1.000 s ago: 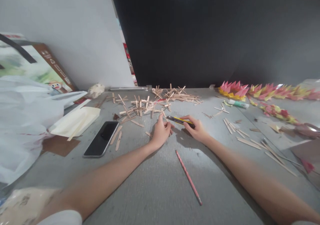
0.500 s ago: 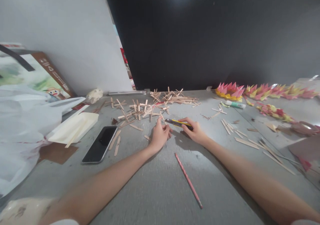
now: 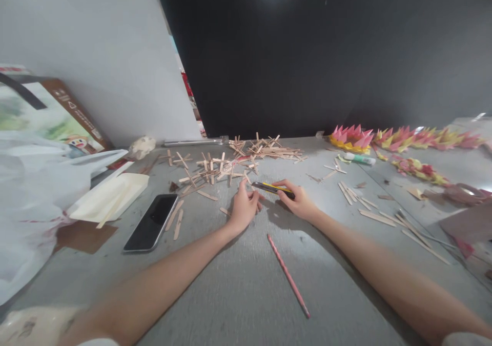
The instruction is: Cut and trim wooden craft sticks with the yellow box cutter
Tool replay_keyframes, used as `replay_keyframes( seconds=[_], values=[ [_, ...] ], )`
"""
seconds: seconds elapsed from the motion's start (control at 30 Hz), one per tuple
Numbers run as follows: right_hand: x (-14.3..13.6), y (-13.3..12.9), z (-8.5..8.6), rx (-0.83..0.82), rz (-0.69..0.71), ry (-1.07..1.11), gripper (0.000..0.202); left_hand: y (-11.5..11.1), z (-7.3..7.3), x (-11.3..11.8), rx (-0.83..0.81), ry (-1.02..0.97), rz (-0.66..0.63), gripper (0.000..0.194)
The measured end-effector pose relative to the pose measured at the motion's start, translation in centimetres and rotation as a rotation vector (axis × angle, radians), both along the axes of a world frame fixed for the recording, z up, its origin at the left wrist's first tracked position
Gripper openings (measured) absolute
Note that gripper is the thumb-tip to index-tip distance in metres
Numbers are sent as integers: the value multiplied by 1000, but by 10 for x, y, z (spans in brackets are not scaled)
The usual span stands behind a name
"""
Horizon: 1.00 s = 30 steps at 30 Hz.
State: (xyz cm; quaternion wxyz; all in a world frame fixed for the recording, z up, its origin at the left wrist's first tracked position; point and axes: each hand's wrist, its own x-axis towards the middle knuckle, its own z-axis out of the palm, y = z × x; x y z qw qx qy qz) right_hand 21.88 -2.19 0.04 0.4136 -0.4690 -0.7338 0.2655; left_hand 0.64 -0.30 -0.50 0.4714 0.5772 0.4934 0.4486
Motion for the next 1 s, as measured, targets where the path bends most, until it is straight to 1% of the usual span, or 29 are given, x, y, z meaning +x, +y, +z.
replay_keyframes(
  seconds=[0.23, 0.57, 0.73, 1.0],
  values=[
    [-1, 0, 1, 4, -7, -11, 37, 0, -1, 0, 6, 12, -1, 54],
    [0, -1, 1, 14, 0, 6, 35, -1, 1, 0, -12, -9, -21, 59],
    [3, 2, 1, 28, -4, 60, 34, 0, 2, 0, -39, -26, -37, 57],
    [4, 2, 4, 19, 21, 115, 35, -1, 5, 0, -35, -18, -20, 54]
  ],
)
